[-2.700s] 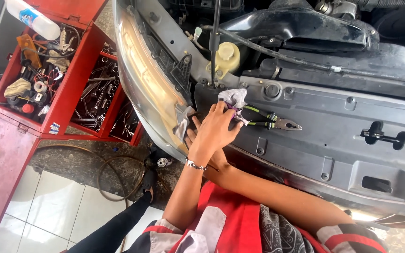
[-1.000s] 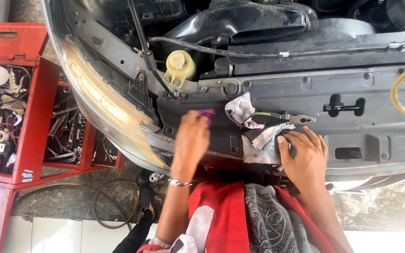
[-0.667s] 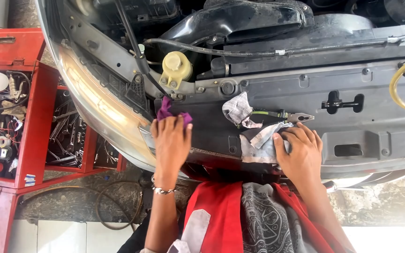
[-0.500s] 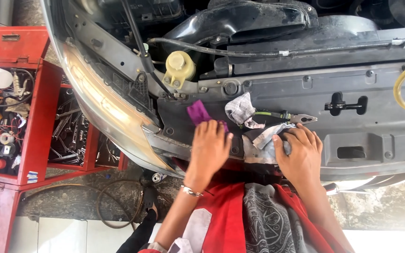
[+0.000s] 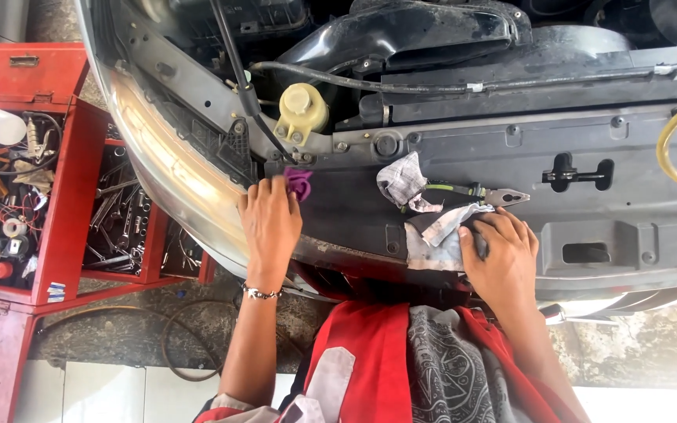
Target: Cleaning and wiping the front grille and engine compartment of a vehicle.
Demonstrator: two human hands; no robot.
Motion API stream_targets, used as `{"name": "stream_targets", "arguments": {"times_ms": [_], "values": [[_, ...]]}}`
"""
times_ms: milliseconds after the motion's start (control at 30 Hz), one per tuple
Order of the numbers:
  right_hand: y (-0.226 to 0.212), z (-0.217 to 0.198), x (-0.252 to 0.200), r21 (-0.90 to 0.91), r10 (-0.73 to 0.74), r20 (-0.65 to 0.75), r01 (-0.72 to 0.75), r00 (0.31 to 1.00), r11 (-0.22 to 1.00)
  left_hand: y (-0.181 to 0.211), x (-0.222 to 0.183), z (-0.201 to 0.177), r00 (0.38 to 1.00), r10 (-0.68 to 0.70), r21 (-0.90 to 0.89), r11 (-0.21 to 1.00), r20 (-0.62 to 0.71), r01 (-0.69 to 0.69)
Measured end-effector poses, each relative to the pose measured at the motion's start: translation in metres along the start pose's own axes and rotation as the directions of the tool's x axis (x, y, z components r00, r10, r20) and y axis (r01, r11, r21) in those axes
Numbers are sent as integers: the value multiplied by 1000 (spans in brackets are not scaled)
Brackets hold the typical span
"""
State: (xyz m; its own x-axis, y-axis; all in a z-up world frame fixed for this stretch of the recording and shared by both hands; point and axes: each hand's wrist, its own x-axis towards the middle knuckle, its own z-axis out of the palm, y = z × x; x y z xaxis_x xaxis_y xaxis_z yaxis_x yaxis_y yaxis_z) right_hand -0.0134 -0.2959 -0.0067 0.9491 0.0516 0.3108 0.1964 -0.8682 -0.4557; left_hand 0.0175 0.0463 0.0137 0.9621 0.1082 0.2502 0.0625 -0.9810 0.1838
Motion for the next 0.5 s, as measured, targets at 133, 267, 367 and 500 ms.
{"name": "stream_targets", "arguments": {"times_ms": [133,267,367,500], "values": [[0,1,0,-4,-1,3,1,1000,1000,14,5,-2,997,18,32,999,-79,-15],[-2,-2,1,8,-13,7,12,1000,1000,19,4,14,997,39,57,998,-69,-35],[-8,-4,-1,-2,-29,14,29,999,1000,27,3,29,995,102,93,990,19,-103],[-28,-3,3,-31,-115,9,116,993,993,76,5,40,943,252,-97,967,219,-236]]}}
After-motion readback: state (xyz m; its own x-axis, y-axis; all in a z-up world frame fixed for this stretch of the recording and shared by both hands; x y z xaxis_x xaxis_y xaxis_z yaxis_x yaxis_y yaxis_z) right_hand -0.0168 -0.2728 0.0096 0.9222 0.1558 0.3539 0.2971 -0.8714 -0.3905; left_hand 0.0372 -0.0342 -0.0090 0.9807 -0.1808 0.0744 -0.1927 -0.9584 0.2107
